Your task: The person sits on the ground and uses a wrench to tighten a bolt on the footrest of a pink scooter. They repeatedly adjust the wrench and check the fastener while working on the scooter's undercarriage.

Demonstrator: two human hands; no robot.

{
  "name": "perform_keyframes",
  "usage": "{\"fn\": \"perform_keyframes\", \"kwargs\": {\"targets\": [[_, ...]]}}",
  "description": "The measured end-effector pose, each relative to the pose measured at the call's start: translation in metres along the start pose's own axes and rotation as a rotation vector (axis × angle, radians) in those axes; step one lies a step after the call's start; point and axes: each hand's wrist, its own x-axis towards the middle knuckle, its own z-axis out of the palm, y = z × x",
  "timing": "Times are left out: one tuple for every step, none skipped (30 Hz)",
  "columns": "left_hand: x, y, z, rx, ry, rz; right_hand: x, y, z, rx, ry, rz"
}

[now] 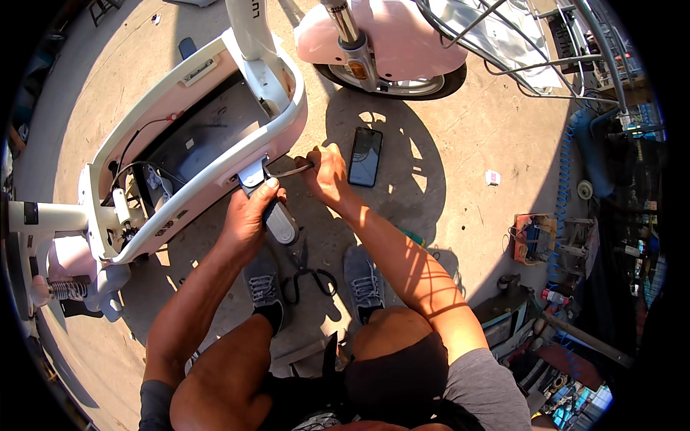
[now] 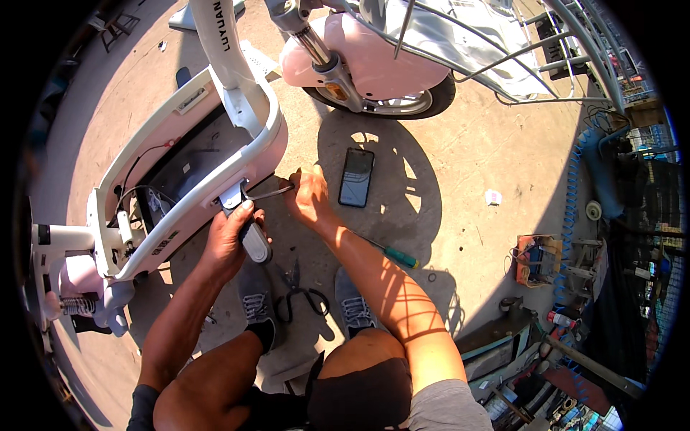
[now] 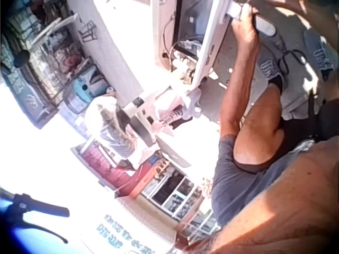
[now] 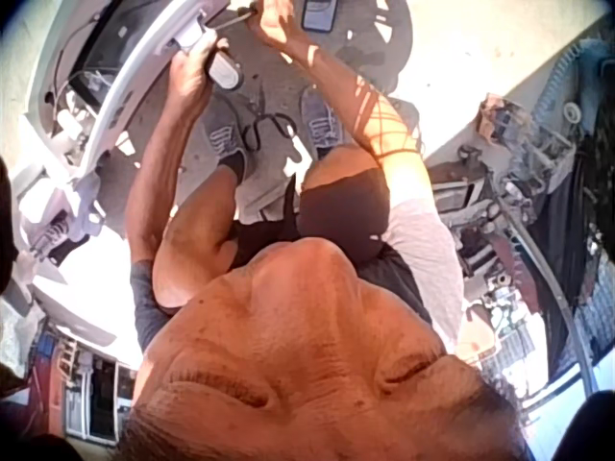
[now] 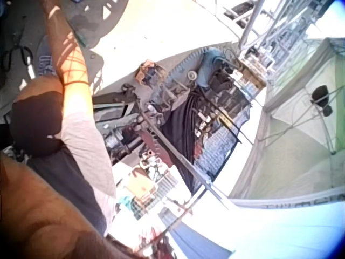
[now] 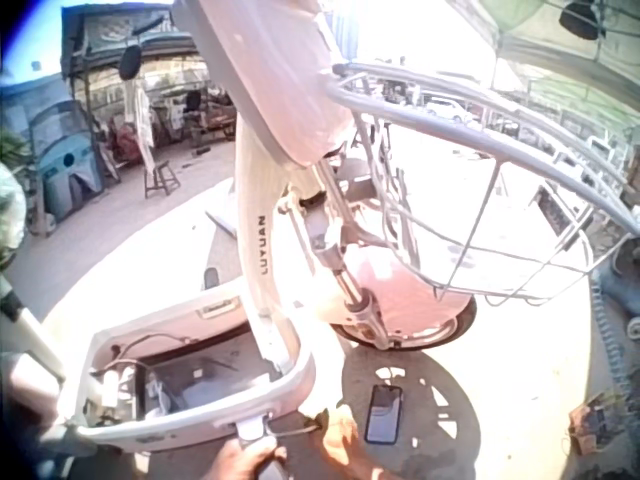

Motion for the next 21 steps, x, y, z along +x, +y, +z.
{"fn": "perform_keyframes", "kwargs": {"targets": [[-0.001,0.001,0.001,0.000,0.002,-0.003,-0.002,0.002,0.004,0.001,-0.010,0.003],[-0.001,0.001,0.002,0.000,0.004,-0.007,-0.003,0.004,0.008,0.001,-0.019,0.005],[-0.001,0.001,0.001,0.001,0.012,-0.002,-0.003,0.002,0.010,0.075,-0.067,0.067],[-0.001,0.001,0.001,0.003,0.020,0.004,-0.004,0.000,0.013,0.148,-0.116,0.129],[-0.001,0.000,0.000,0.004,0.027,0.009,-0.003,-0.002,0.016,0.220,-0.164,0.191],[-0.001,0.001,0.002,0.003,0.024,0.002,-0.006,0.002,0.022,0.157,-0.178,0.217],[-0.001,0.001,0.004,0.002,0.021,-0.004,-0.008,0.007,0.027,0.208,-0.184,0.219],[-0.001,0.001,0.005,0.001,0.017,-0.011,-0.010,0.013,0.031,0.259,-0.189,0.222],[-0.001,0.001,0.005,-0.010,0.025,-0.012,-0.010,0.010,0.033,0.315,-0.196,0.222],[-0.002,0.001,0.005,-0.021,0.032,-0.013,-0.011,0.007,0.037,0.361,-0.192,0.240],[-0.002,0.000,0.005,-0.032,0.039,-0.014,-0.014,0.002,0.041,0.407,-0.188,0.259],[-0.001,0.000,0.004,-0.033,0.040,-0.004,-0.015,-0.001,0.043,0.450,-0.182,0.276],[-0.001,-0.001,0.003,-0.034,0.041,0.006,-0.015,-0.002,0.043,0.431,-0.186,0.265],[-0.001,-0.001,0.003,-0.036,0.043,0.016,-0.014,-0.003,0.043,0.412,-0.191,0.254],[0.000,0.000,0.003,-0.034,0.037,0.012,-0.014,-0.004,0.043,0.394,-0.194,0.242],[0.000,0.001,0.004,-0.033,0.032,0.009,-0.013,-0.003,0.042,0.383,-0.187,0.215],[0.000,0.001,0.004,-0.032,0.027,0.005,-0.013,-0.001,0.040,0.372,-0.180,0.188],[0.000,0.002,0.006,-0.041,0.036,0.004,-0.015,0.002,0.040,0.365,-0.176,0.164],[-0.001,0.003,0.009,-0.050,0.045,0.002,-0.017,0.006,0.041,0.405,-0.153,0.161],[-0.001,0.004,0.012,-0.059,0.052,0.000,-0.019,0.009,0.042,0.444,-0.130,0.158],[-0.002,0.005,0.012,-0.065,0.052,0.000,-0.020,0.007,0.042,0.488,-0.107,0.156]]}}
